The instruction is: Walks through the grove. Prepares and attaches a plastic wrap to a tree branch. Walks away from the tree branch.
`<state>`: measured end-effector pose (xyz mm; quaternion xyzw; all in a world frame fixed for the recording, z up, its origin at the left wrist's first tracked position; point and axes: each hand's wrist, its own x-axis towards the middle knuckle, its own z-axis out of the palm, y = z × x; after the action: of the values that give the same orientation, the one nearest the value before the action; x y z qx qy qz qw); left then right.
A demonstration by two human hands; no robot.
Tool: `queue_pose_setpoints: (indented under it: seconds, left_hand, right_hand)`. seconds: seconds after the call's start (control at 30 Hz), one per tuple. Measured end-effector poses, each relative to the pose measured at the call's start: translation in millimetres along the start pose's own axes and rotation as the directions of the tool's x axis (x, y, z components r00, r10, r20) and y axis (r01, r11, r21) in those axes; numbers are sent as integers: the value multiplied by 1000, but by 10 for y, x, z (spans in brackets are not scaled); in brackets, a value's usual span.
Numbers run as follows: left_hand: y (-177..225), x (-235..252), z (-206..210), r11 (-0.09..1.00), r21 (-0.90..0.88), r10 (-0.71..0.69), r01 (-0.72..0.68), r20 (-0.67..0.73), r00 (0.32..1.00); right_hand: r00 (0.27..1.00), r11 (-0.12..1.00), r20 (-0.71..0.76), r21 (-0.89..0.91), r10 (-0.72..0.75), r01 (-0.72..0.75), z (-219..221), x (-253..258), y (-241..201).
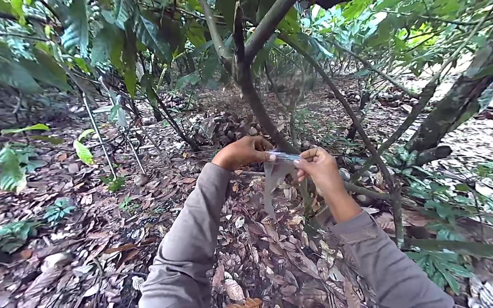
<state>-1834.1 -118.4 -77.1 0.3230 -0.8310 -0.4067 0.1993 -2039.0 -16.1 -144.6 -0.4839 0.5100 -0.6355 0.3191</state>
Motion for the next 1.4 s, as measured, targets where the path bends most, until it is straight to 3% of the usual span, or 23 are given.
queue_pose_setpoints:
  seconds: [0.13,0.2,0.27,0.4,0.5,0.57,0.63,0.7,0.73,0.77,0.83,1.0,1.17,1.3,1.4]
  left_hand:
    - [14,69,23,994,16,-104,106,-106,989]
    - [26,122,56,988,50,-141,149,-134,981]
    - [41,173,74,964,198,-145,177,-164,976]
    - [262,167,229,819,535,-85,208,-247,965]
    - [535,66,452,661,660,-191,357,-312,931]
    - [559,40,493,606,683,-247,408,-326,913]
    - [416,48,401,730,555,-276,399,-295,915]
    - [163,18,333,941,127,-285,314,-203,937]
    - [68,-25,337,944,-211,-280,254,-108,954]
    - [-15,-67,358,860,-471,-233,197,-21,972]
    - [-187,-106,434,702,-708,-93,78,17,995]
    - [-515,-328,782,620,-767,54,-164,-167,984]
    - [-674,-256,934,384,-895,157,-225,-177,972]
    - [-683,-176,956,218,-957,204,-194,-149,968]
    - [-624,-192,991,303,-921,222,-244,-181,958]
  right_hand:
    - [997,940,64,-341,35,-11,-53,35,-148]
    - [993,837,115,-545,11,54,-46,6,-243]
    - [982,732,187,-670,0,128,-53,-27,-274]
    - [948,631,317,-737,6,243,-8,-81,-286]
    - [933,607,353,-757,69,241,117,-73,-335]
    - [931,647,366,-710,3,277,148,-128,-239]
    - [929,674,370,-684,-9,278,194,-161,-187]
    - [929,648,370,-710,8,277,260,-164,-176]
    - [926,613,376,-735,14,289,293,-165,-172]
    - [921,571,389,-757,5,317,324,-165,-166]
    - [906,466,422,-797,-26,385,364,-187,-176]
    - [778,176,596,-759,-198,627,326,-213,-298]
    - [626,-18,744,-647,-235,762,251,-128,-351]
    - [620,-67,764,-638,-179,767,158,-89,-304]
    - [646,-109,755,-656,-115,747,190,-9,-281]
